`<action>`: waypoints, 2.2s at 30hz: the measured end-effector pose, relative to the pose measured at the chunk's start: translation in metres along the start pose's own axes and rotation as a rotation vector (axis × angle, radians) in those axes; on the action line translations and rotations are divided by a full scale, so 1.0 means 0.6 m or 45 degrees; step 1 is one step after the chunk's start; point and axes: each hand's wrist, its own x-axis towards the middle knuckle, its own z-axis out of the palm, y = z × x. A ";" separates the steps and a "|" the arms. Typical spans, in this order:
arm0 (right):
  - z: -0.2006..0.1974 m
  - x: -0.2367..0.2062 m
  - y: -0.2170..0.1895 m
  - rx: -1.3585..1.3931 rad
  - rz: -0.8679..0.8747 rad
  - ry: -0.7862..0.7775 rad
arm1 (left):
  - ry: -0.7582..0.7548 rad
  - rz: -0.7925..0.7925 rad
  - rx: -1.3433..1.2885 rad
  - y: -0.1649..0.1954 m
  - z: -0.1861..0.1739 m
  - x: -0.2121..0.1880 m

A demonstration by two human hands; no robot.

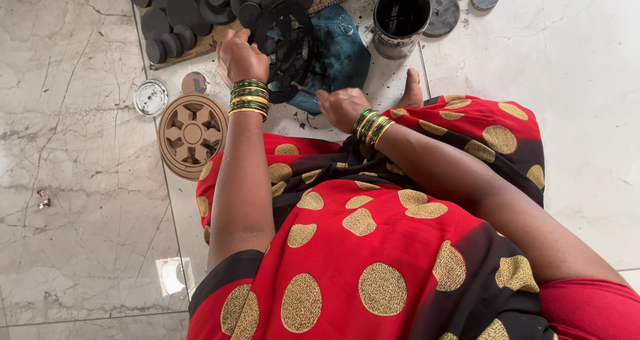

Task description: The person sits on the floor and paints a wheel-shaped decorative piece black, using a brush to apply black paint from a container onto the piece's spokes and surfaces, rotating the piece to reach different sides. Many similarly painted black discs and unfinished pieces are laid out on cardboard nearby.

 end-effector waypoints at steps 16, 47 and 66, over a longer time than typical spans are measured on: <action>0.041 -0.003 0.018 0.084 -0.021 0.369 | -0.013 -0.039 0.006 0.000 0.002 0.002; 0.002 -0.013 0.017 0.097 0.162 0.414 | -0.007 -0.009 -0.012 -0.006 0.000 0.005; -0.009 -0.021 0.010 0.105 0.155 0.517 | -0.005 -0.051 -0.026 -0.011 0.001 0.005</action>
